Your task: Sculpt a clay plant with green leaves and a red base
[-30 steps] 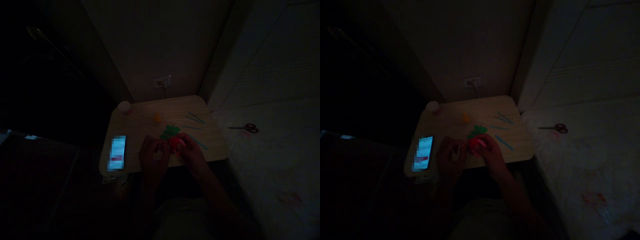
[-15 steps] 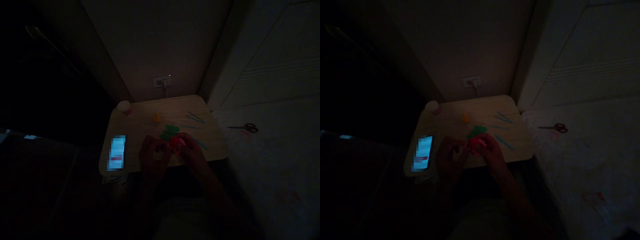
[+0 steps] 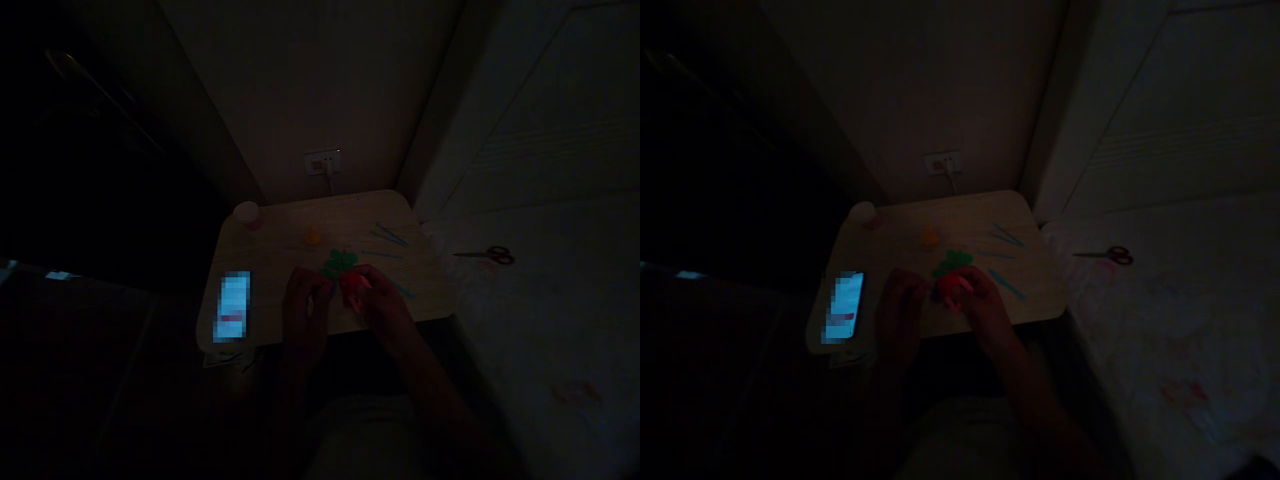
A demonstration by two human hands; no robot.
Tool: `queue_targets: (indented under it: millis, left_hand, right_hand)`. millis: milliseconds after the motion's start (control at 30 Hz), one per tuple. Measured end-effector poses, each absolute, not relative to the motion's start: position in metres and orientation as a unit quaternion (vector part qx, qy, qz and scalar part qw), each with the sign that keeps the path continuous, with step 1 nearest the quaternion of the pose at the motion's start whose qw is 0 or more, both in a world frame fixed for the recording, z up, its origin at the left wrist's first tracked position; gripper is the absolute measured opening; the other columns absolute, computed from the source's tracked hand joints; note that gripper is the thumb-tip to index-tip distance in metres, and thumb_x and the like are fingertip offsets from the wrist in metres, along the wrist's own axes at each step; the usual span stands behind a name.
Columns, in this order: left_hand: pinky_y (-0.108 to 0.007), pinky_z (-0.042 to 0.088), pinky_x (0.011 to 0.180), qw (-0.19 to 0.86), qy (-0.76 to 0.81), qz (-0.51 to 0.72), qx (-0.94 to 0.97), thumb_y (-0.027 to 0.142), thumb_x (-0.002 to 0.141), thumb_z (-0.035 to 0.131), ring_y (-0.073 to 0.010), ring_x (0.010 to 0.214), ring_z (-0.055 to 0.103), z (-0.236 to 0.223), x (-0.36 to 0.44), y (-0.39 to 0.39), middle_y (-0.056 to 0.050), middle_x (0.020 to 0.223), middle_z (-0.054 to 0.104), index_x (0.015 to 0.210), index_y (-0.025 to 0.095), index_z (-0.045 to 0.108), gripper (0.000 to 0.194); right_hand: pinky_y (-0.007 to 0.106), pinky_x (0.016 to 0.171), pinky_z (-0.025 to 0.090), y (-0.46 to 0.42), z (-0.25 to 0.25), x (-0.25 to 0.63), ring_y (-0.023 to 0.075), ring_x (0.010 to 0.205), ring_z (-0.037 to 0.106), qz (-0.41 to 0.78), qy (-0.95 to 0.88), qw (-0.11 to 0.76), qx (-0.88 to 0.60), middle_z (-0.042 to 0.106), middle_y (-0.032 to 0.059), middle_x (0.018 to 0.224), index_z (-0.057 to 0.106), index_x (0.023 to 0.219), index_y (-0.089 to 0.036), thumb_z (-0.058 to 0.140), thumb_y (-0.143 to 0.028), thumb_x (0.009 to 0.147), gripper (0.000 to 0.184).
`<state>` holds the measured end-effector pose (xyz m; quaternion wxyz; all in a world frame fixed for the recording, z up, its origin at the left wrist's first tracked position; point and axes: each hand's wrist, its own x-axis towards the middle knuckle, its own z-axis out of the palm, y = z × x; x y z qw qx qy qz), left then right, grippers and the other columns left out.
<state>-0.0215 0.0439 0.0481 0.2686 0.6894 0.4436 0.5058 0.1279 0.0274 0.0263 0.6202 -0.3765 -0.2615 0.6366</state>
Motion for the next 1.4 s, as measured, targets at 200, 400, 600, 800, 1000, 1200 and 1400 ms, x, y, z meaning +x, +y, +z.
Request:
queue_targets:
  millis: [200, 400, 600, 800, 1000, 1200, 1400]
  left_hand:
    - [-0.026, 0.052, 0.072, 0.352, 0.442, 0.487, 0.666, 0.023, 0.104, 0.055, -0.0151, 0.078, 0.064, 0.039, -0.019, 0.042, 0.000, 0.085, 0.067, 0.097, 0.023, 0.063, 0.011]
    - [-0.026, 0.056, 0.075, 0.305, 0.450, 0.486, 0.684, 0.018, 0.102, 0.054, -0.0165, 0.086, 0.070, 0.039, -0.021, 0.041, -0.003, 0.095, 0.072, 0.108, 0.023, 0.067, 0.015]
    - [-0.025, 0.052, 0.066, 0.182, 0.440, 0.473, 0.741, 0.015, 0.096, 0.066, -0.0151, 0.076, 0.065, 0.044, -0.020, 0.041, -0.002, 0.088, 0.071, 0.105, 0.022, 0.073, 0.014]
    - [-0.025, 0.048, 0.061, 0.087, 0.448, 0.461, 0.761, 0.014, 0.096, 0.069, -0.0138, 0.069, 0.062, 0.041, -0.025, 0.040, 0.000, 0.075, 0.064, 0.104, 0.022, 0.078, 0.014]
    - [-0.024, 0.045, 0.059, 0.043, 0.445, 0.463, 0.765, 0.012, 0.094, 0.072, -0.0138, 0.070, 0.062, 0.042, -0.024, 0.039, -0.001, 0.076, 0.066, 0.098, 0.020, 0.077, 0.010]
    - [-0.024, 0.042, 0.057, 0.029, 0.438, 0.477, 0.761, 0.011, 0.091, 0.072, -0.0129, 0.066, 0.059, 0.042, -0.021, 0.041, 0.001, 0.074, 0.064, 0.090, 0.020, 0.073, 0.009]
    - [-0.023, 0.040, 0.057, 0.062, 0.461, 0.490, 0.737, 0.006, 0.087, 0.064, -0.0112, 0.063, 0.055, 0.045, -0.027, 0.045, 0.003, 0.074, 0.059, 0.087, 0.020, 0.067, 0.014]
  right_hand:
    - [0.027, 0.065, 0.052, 0.027, 0.028, 0.128, 0.0149, 0.069, 0.062, 0.645, -0.252, 0.619, -0.371, 0.074, -0.0008, 0.088, 0.072, 0.095, -0.026, 0.093, -0.044, 0.071, 0.037]
    - [0.028, 0.063, 0.049, 0.028, 0.025, 0.128, 0.0162, 0.069, 0.061, 0.639, -0.249, 0.619, -0.382, 0.073, 0.0001, 0.088, 0.073, 0.093, -0.027, 0.093, -0.043, 0.070, 0.035]
    - [0.029, 0.066, 0.049, 0.028, 0.023, 0.128, 0.0167, 0.070, 0.062, 0.631, -0.276, 0.611, -0.391, 0.073, -0.0006, 0.088, 0.071, 0.096, -0.027, 0.090, -0.043, 0.074, 0.033]
    - [0.028, 0.065, 0.049, 0.027, 0.025, 0.127, 0.0152, 0.067, 0.061, 0.604, -0.280, 0.617, -0.420, 0.071, -0.0027, 0.081, 0.071, 0.092, -0.025, 0.090, -0.035, 0.071, 0.029]
    - [0.025, 0.062, 0.047, 0.026, 0.027, 0.123, 0.0134, 0.066, 0.060, 0.579, -0.280, 0.628, -0.437, 0.070, -0.0038, 0.077, 0.071, 0.087, -0.024, 0.090, -0.032, 0.070, 0.026]
    - [0.024, 0.054, 0.044, 0.025, 0.031, 0.123, 0.0131, 0.058, 0.056, 0.579, -0.304, 0.605, -0.454, 0.066, -0.0047, 0.069, 0.066, 0.080, -0.024, 0.089, -0.034, 0.070, 0.027]
    - [0.023, 0.056, 0.043, 0.026, 0.031, 0.127, 0.0118, 0.059, 0.055, 0.592, -0.298, 0.608, -0.436, 0.066, -0.0048, 0.069, 0.069, 0.083, -0.023, 0.087, -0.027, 0.068, 0.023]
